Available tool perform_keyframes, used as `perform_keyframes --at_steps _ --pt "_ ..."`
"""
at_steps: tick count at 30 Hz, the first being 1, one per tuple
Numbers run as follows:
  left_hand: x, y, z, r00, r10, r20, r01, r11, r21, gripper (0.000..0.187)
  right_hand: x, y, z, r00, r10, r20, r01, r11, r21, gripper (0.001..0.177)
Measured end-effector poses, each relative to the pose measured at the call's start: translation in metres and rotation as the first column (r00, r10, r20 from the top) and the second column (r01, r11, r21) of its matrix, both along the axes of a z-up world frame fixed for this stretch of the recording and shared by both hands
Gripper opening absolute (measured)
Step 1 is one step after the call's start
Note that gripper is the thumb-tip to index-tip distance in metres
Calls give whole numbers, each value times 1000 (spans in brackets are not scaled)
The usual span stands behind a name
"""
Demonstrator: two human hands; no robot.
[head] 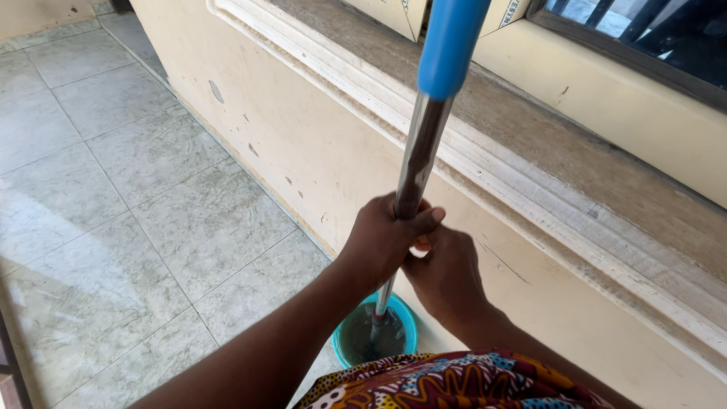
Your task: The person mops the tiled floor using a mop and a bucket of water, then removes the mop head from the pole and wrings it out by hand over the bucket.
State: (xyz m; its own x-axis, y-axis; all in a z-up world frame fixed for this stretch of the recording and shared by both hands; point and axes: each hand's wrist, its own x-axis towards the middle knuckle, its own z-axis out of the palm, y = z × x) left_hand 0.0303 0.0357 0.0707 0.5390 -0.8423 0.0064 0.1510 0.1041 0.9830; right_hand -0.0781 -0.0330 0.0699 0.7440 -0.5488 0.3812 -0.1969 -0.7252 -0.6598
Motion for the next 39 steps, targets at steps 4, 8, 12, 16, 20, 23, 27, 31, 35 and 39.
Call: perform_keyframes --at_steps 4,8,12,16,20,23,27,31,35,39 --pt "-8 8 -38 995 -39 -90 45 997 61 31 -9 5 -22 989 101 -107 -94 993 65 21" --pt "-8 8 -30 991 -74 -109 87 989 120 30 -10 4 -23 991 82 -103 -53 964 260 31" --pt "-7 5 -5 998 -63 -18 65 988 142 31 -10 1 -18 995 -8 -96 16 996 87 17" --pt "-1 4 -7 998 -53 -20 55 994 94 31 -1 -4 -14 982 -9 -190 24 997 79 18" --pt "-6 16 -30 992 -69 -101 81 990 117 29 -7 2 -28 962 163 -220 -134 981 142 24" --pt "-6 21 -33 995 -76 -71 85 988 130 27 -8 -1 -32 960 234 -155 -193 952 237 23" --pt "-7 15 -16 995 -87 -44 93 983 156 26 -9 5 -27 988 156 -23 -148 967 206 25" --pt "-14 18 8 995 -90 40 87 994 66 27 -11 1 -17 1000 30 -1 -30 1000 7 13" --pt "-9 15 13 995 -64 71 60 997 57 31 -7 -5 -14 998 36 53 -32 997 -77 11" --pt "-12 22 -12 995 -98 -9 99 992 73 32 -11 0 -21 989 99 -108 -93 994 60 19"
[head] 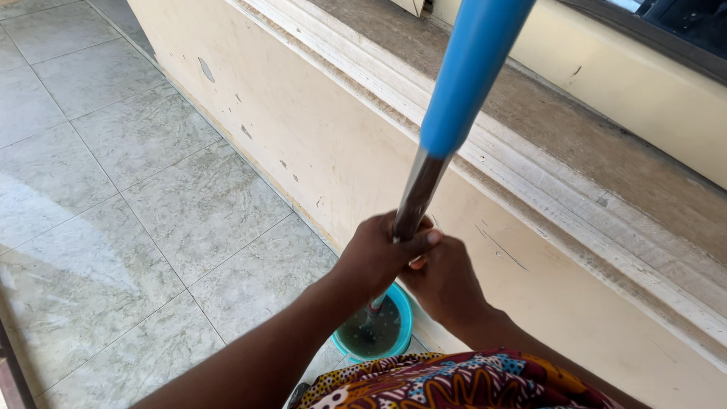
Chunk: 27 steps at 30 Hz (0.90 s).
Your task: The person mops the tiled floor using a mop and a bucket of water, then removes the mop head from the pole and wrings it out by hand over the bucket.
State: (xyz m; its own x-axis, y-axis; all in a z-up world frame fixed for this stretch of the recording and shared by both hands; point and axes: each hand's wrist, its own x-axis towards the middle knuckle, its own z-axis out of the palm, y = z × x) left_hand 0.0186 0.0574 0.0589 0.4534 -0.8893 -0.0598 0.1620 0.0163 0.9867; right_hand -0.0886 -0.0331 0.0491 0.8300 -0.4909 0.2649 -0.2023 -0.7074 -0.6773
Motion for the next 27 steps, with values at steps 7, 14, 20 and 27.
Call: perform_keyframes --at_steps 7,14,20,27 --pt "-3 3 2 999 -31 39 27 996 82 27 -5 5 -2 998 -19 -68 24 997 78 20" --pt "0 -5 12 998 43 38 -45 997 70 26 4 -2 5 990 -99 -97 102 994 29 24" --pt "3 -8 -29 996 22 -89 -23 1000 -5 38 0 -3 -14 997 64 -47 -53 975 214 27" --pt "3 -2 -33 994 15 -104 -10 999 47 49 0 -4 -18 991 90 -95 -61 961 268 25"
